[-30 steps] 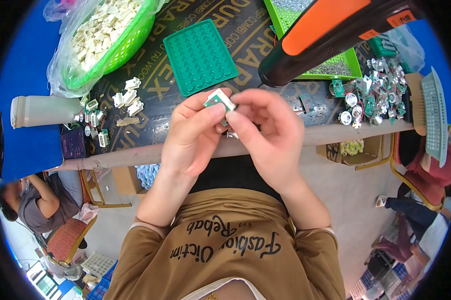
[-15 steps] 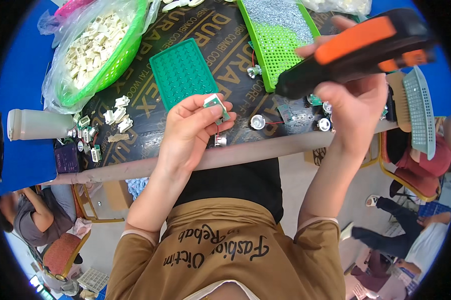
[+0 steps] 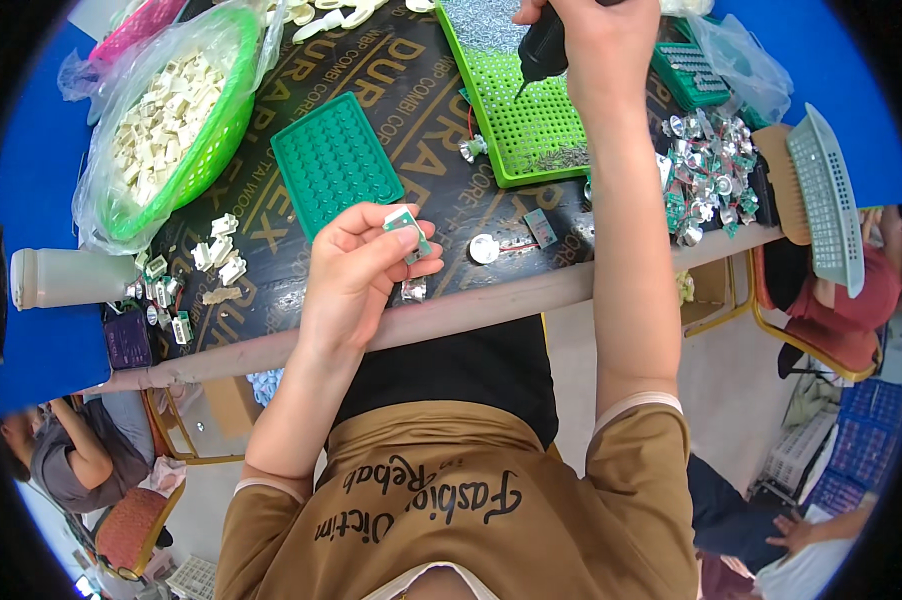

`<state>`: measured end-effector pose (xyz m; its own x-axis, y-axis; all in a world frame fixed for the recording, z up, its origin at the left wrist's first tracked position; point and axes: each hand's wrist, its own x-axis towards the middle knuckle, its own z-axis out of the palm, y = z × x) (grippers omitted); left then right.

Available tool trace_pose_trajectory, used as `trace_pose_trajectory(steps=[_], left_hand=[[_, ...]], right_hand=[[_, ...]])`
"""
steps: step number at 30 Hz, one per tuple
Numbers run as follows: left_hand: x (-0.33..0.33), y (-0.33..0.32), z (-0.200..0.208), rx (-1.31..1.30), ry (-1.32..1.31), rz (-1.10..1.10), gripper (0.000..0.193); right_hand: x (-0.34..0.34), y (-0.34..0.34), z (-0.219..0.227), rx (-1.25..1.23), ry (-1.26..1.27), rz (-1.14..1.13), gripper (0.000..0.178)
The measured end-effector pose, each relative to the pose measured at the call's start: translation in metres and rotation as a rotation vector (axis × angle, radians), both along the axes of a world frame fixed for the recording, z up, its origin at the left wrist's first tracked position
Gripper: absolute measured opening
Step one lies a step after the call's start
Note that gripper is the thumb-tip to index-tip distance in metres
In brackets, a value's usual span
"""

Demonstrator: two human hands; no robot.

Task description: Assembling small electronic components using an electric screwdriver and precise hand manipulation.

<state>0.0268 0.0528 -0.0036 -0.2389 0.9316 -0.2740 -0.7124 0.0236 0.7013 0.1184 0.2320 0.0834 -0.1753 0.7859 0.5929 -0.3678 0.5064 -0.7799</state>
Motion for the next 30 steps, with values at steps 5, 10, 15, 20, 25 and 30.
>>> trace_pose_trajectory(steps=[5, 10, 15, 20, 25, 30], left_hand=[[-0.001, -0.002, -0.002, 0.003, 0.039, -0.017, 0.014], [0.0, -0.002, -0.003, 0.004, 0.061, -0.021, 0.016], [0.002, -0.002, -0.001, 0.015, 0.068, -0.005, 0.015], [0.004, -0.001, -0.001, 0.023, 0.082, 0.006, 0.015], [0.004, -0.002, -0.002, 0.027, 0.091, -0.007, 0.015], [0.002, -0.005, -0.005, 0.024, 0.122, -0.004, 0.015]], right_hand=[[-0.002, 0.01, -0.014, -0.008, 0.125, 0.085, 0.032], [-0.005, 0.01, -0.015, -0.033, 0.076, 0.058, 0.03], [-0.006, 0.01, -0.016, -0.064, 0.064, 0.044, 0.024], [-0.009, 0.006, -0.012, -0.071, 0.08, 0.023, 0.023], [-0.008, 0.008, -0.015, -0.049, 0.081, 0.025, 0.024], [-0.012, 0.003, -0.014, -0.124, 0.119, -0.016, 0.024]])
